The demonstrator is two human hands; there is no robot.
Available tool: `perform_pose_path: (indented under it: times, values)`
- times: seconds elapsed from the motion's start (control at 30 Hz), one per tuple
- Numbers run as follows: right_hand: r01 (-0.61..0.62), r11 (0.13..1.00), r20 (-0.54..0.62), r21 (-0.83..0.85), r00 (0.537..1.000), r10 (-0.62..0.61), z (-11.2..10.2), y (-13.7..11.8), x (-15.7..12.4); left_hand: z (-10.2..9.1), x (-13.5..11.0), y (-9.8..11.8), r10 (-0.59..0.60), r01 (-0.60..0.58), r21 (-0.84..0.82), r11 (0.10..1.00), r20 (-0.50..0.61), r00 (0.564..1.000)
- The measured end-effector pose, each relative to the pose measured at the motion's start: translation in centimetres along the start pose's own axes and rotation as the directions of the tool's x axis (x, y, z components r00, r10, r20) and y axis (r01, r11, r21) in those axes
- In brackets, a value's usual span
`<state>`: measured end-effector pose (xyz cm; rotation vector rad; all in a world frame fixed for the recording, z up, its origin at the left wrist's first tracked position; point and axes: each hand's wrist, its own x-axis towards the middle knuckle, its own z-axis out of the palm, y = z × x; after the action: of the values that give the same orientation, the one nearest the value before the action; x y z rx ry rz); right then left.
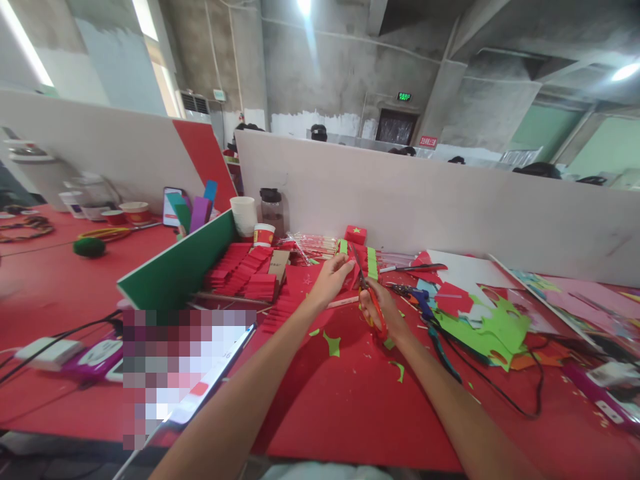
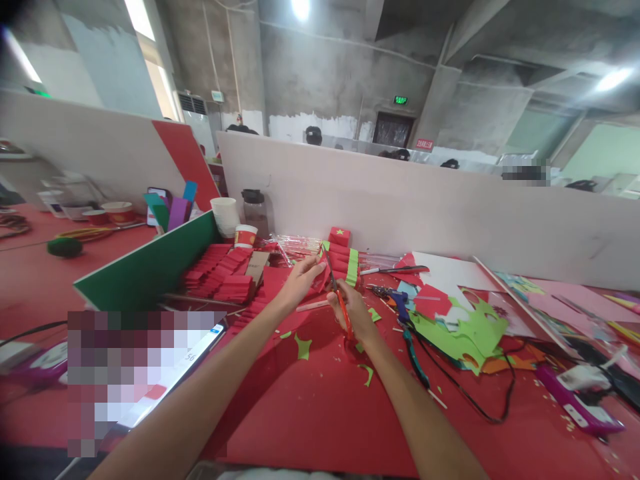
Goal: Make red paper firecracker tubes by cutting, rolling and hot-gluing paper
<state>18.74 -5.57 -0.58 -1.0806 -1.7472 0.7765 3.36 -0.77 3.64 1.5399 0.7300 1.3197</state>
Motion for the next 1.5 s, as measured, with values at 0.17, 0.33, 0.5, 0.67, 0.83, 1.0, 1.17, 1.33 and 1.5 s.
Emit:
perform_pose_path:
  times: [0.17, 0.33, 0.5, 0.67, 0.83, 1.0, 1.17, 1.33, 1.5]
  values:
    - [0.008, 1.0, -0.027, 0.01, 1.0, -0.008, 0.0, -0.2, 0.0, 0.0, 0.0, -0.2, 0.002, -0.002, 0.001, 1.0, -0.003, 1.0]
    - [-0.007, 1.0, -0.014, 0.004, 1.0, 0.007, 0.0, -0.4, -0.1, 0.0, 0.1, -0.3, 0.001, -0.001, -0.002, 1.0, -0.002, 1.0]
    - [-0.004, 1.0, -0.044, 0.026, 0.999, 0.005, 0.2, -0.2, 0.1, 0.0, 0.0, -0.1, 0.017, -0.017, 0.015, 1.0, -0.001, 1.0]
    - [-0.062, 0.988, -0.001, 0.141, 0.998, 0.063, 0.3, -0.1, 0.0, -0.1, -0.2, 0.5, 0.047, -0.047, 0.064, 0.997, -0.003, 0.999]
    - [-0.098, 0.974, 0.022, 0.206, 0.995, 0.095, 0.0, -0.1, 0.0, -0.3, -0.3, 0.8, 0.003, -0.013, 0.101, 0.995, 0.094, 0.996]
    - [-0.101, 0.984, 0.002, 0.149, 0.995, 0.102, -0.4, -0.2, 0.0, -0.6, 0.1, 0.1, 0.082, -0.084, 0.148, 0.985, 0.022, 0.996]
    - [-0.093, 0.985, 0.041, 0.147, 0.995, 0.088, -0.6, -0.8, 0.0, -0.9, 0.4, -0.1, 0.141, -0.135, 0.133, 0.982, -0.03, 0.99]
    - [-0.112, 0.978, 0.044, 0.174, 0.993, 0.106, -0.4, -0.8, -0.1, -0.8, 0.2, 0.3, 0.081, -0.078, 0.118, 0.99, -0.018, 0.997]
    - [-0.1, 0.964, 0.057, 0.248, 0.994, 0.088, -0.4, -1.4, -0.2, -0.3, -0.2, 0.5, 0.008, -0.01, 0.03, 0.999, 0.061, 0.998]
